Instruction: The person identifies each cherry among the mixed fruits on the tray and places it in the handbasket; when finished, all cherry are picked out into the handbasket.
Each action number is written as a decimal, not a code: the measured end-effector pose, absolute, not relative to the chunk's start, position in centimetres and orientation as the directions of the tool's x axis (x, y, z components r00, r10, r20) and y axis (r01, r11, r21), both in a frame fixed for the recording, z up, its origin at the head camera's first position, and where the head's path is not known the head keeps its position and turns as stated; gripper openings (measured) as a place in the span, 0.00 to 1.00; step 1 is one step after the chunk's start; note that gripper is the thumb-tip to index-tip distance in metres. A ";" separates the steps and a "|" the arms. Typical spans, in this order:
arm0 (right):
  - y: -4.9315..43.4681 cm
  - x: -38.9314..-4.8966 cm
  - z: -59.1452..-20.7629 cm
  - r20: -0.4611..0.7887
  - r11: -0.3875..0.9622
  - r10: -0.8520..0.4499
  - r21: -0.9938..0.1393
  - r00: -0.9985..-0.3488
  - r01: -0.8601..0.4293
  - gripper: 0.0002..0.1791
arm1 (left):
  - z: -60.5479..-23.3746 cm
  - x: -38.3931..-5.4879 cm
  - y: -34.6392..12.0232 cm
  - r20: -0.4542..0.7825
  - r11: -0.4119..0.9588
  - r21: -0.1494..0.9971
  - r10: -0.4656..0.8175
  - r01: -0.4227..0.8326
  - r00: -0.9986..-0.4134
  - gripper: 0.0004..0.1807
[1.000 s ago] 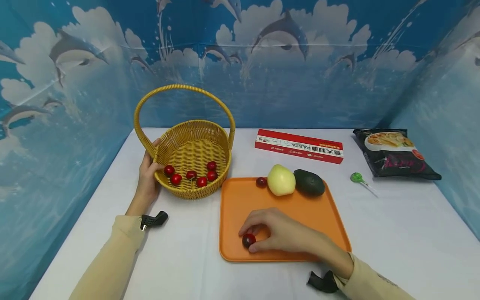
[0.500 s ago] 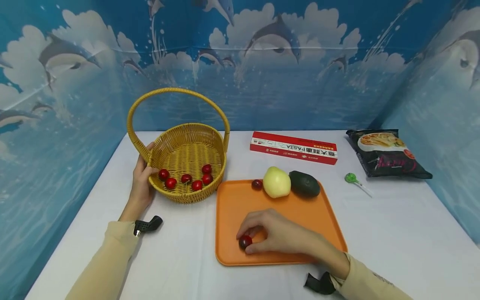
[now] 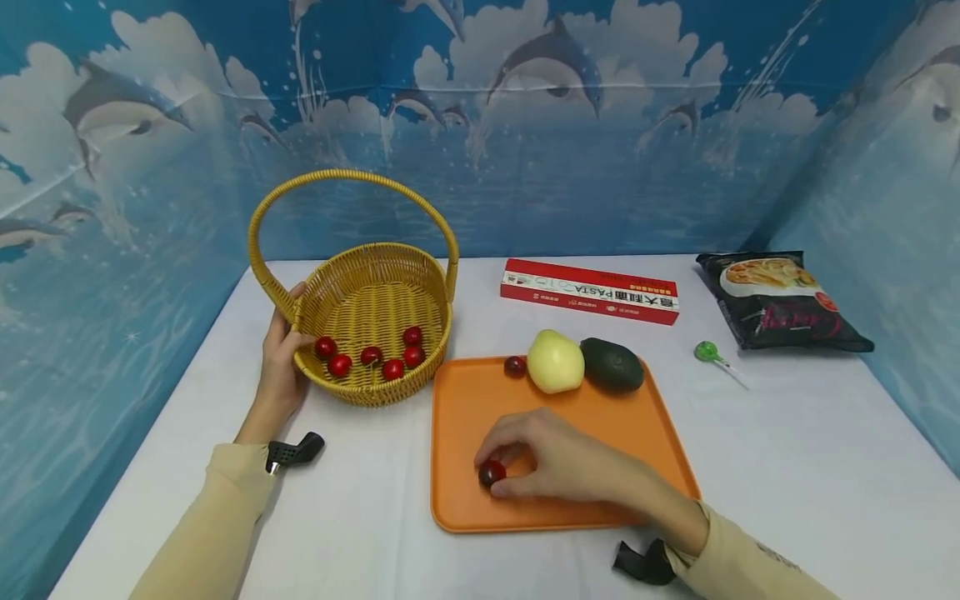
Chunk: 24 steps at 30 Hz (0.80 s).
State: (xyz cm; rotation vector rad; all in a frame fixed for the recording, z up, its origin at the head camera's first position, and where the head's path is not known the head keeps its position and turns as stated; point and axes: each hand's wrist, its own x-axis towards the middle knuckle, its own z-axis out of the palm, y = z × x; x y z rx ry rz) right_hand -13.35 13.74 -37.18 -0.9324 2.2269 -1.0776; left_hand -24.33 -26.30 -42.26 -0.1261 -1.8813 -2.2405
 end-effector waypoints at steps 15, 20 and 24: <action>9.5 -18.8 -31.5 0.204 0.330 -0.714 -0.746 -0.670 -0.579 0.17 | -42.0 -24.4 -26.3 0.188 -0.174 0.963 -0.109 0.205 -0.976 0.44; 7.2 -20.8 -31.2 0.252 0.334 -0.674 -0.734 -0.694 -0.591 0.16 | -41.9 -24.3 -26.3 0.190 -0.179 0.962 -0.115 0.208 -0.975 0.44; 5.7 -21.8 -31.1 0.249 0.379 -0.643 -0.718 -0.724 -0.583 0.16 | -41.8 -24.5 -26.1 0.189 -0.181 0.962 -0.106 0.205 -0.976 0.44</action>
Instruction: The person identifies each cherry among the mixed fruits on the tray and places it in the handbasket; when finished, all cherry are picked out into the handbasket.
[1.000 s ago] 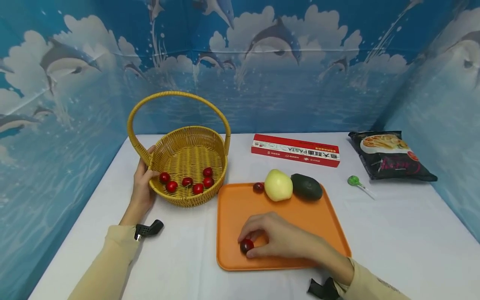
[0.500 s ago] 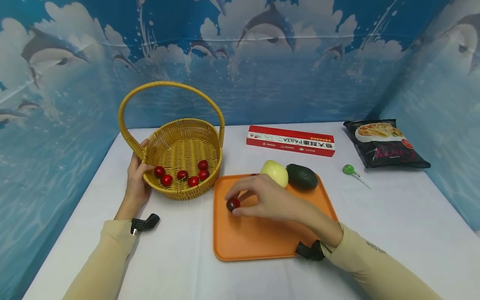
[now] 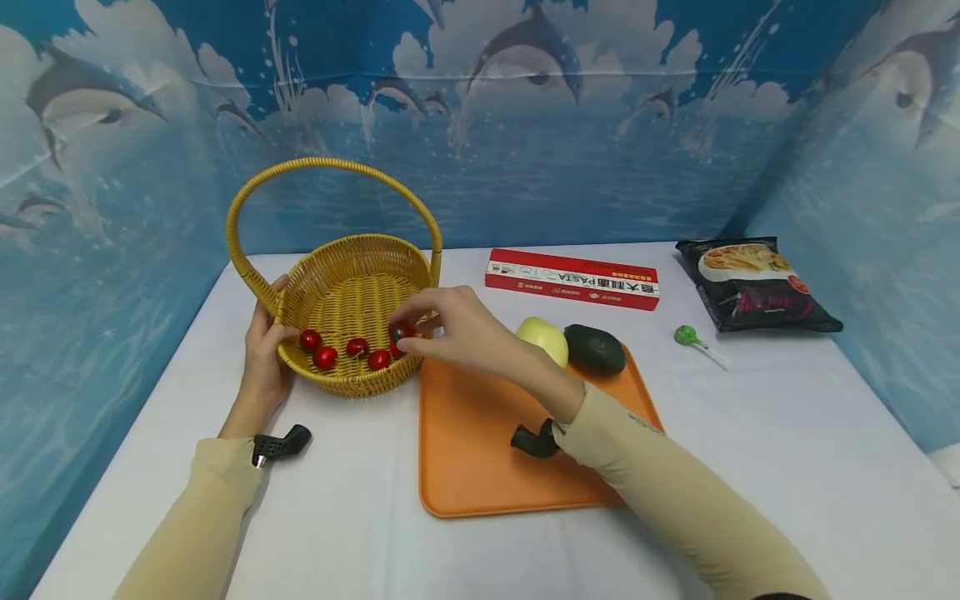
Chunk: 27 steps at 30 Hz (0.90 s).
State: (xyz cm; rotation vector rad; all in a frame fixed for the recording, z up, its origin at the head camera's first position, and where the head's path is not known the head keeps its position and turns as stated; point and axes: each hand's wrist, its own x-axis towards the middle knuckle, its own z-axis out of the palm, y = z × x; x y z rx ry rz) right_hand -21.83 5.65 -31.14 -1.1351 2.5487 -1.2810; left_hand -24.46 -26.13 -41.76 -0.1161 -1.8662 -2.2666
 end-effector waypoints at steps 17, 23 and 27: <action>1.1 -24.9 -31.9 0.226 0.470 -0.515 -0.733 -0.827 -0.493 0.17 | -41.8 -24.6 -26.3 0.190 -0.193 0.959 -0.110 0.209 -0.975 0.44; 0.4 -26.2 -32.7 0.229 0.466 -0.491 -0.746 -0.841 -0.475 0.18 | -41.7 -24.5 -26.4 0.191 -0.200 0.957 -0.110 0.210 -0.975 0.44; 0.7 -26.8 -33.2 0.220 0.449 -0.460 -0.778 -0.860 -0.439 0.22 | -41.7 -24.5 -26.1 0.188 -0.212 0.955 -0.110 0.208 -0.976 0.43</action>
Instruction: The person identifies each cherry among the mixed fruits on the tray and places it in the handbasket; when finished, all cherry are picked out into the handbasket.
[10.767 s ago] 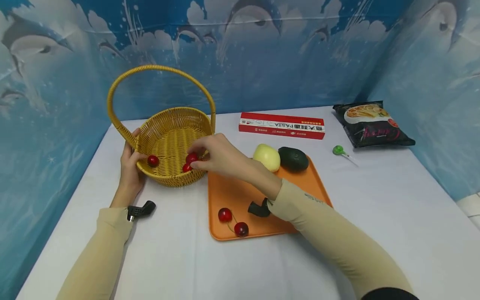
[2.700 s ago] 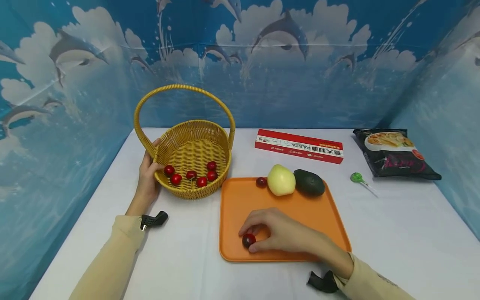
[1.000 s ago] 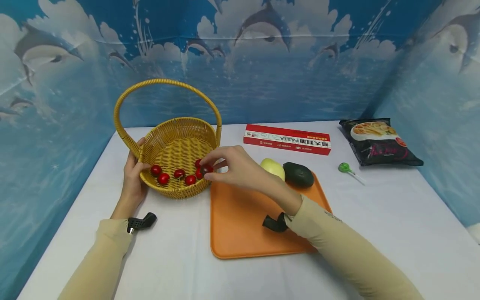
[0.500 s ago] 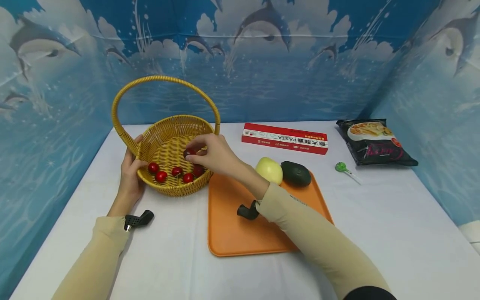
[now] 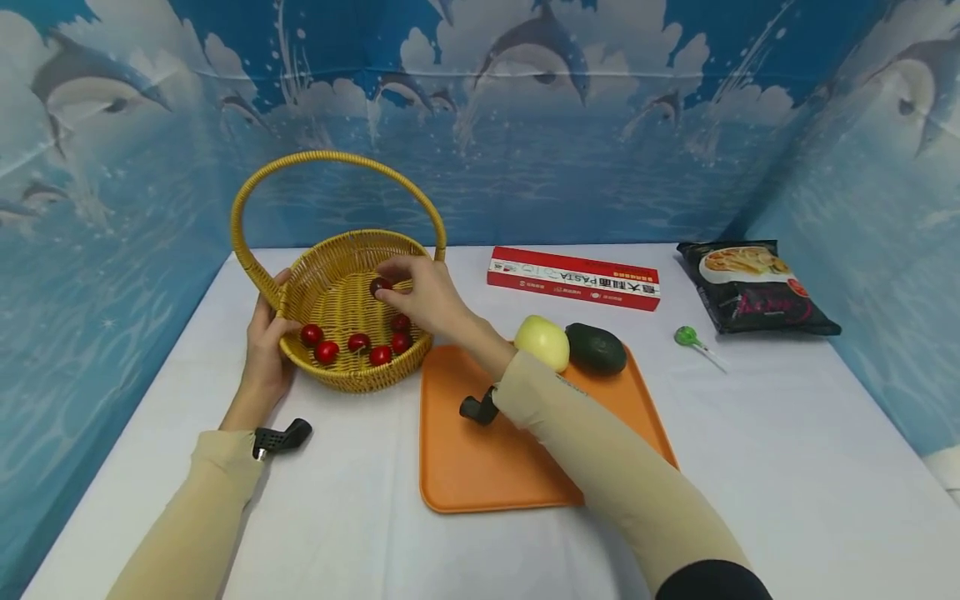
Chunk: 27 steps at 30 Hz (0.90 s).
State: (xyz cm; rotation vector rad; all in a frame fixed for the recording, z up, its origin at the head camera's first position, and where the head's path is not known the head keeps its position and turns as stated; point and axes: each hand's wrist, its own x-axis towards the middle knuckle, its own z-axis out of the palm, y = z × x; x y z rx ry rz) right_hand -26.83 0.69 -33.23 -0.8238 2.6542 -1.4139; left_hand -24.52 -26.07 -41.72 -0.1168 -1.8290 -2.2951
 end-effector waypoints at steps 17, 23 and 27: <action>5.0 -22.7 -32.3 0.210 0.312 -0.628 -0.814 -0.749 -0.490 0.18 | -41.6 -24.4 -26.4 0.188 -0.216 0.953 -0.120 0.211 -0.975 0.44; 8.2 -20.5 -32.1 0.215 0.315 -0.610 -0.817 -0.763 -0.482 0.19 | -41.5 -24.4 -26.5 0.174 -0.221 0.955 -0.120 0.197 -0.977 0.44; 11.4 -19.1 -31.7 0.198 0.360 -0.572 -0.811 -0.796 -0.461 0.20 | -41.5 -24.7 -26.0 0.171 -0.214 0.957 -0.119 0.194 -0.978 0.43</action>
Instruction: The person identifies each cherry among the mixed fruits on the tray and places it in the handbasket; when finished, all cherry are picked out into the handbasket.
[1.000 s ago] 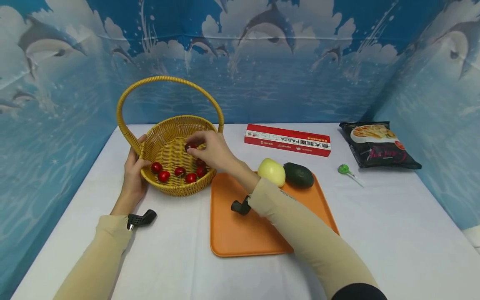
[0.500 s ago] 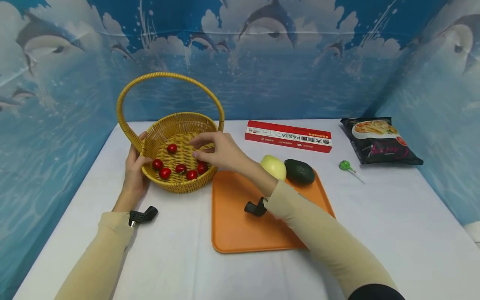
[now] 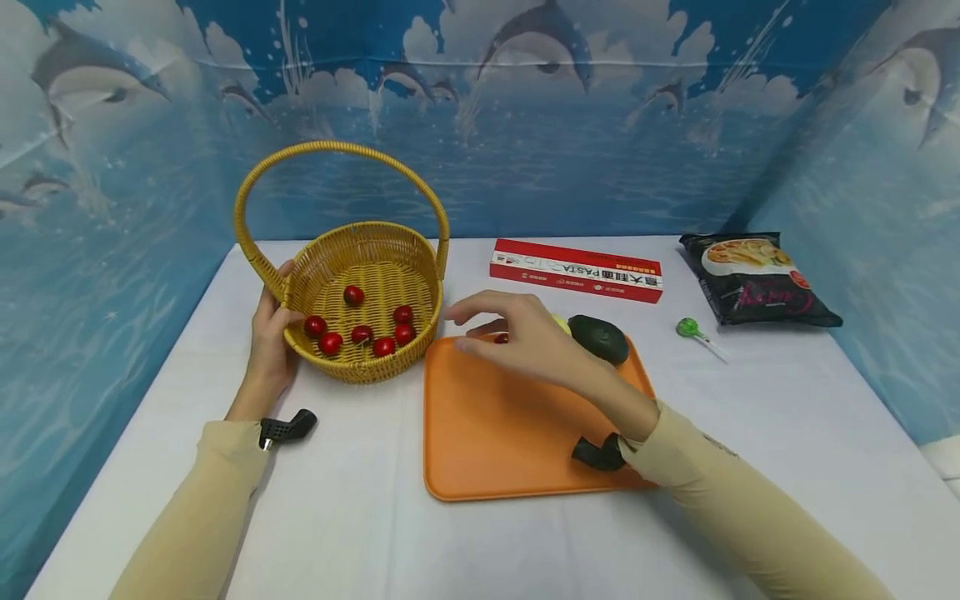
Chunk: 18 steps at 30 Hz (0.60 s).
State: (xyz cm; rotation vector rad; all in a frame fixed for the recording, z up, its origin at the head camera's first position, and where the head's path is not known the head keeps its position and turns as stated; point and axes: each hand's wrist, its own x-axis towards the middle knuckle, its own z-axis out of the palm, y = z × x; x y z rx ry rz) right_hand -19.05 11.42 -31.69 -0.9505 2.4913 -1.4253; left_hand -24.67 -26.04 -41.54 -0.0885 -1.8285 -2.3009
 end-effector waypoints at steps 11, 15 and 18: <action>21.0 -15.4 -32.1 0.251 0.486 -0.411 -0.753 -0.876 -0.443 0.23 | -41.5 -25.3 -25.2 0.169 -0.195 0.961 -0.142 0.195 -0.975 0.43; 23.4 -14.0 -32.4 0.263 0.568 -0.353 -0.702 -0.898 -0.429 0.24 | -41.4 -25.0 -25.7 0.168 -0.154 0.970 -0.129 0.187 -0.977 0.43; 24.4 -13.4 -32.6 0.268 0.641 -0.312 -0.649 -0.912 -0.410 0.25 | -41.3 -24.4 -26.2 0.163 -0.137 0.974 -0.136 0.182 -0.977 0.43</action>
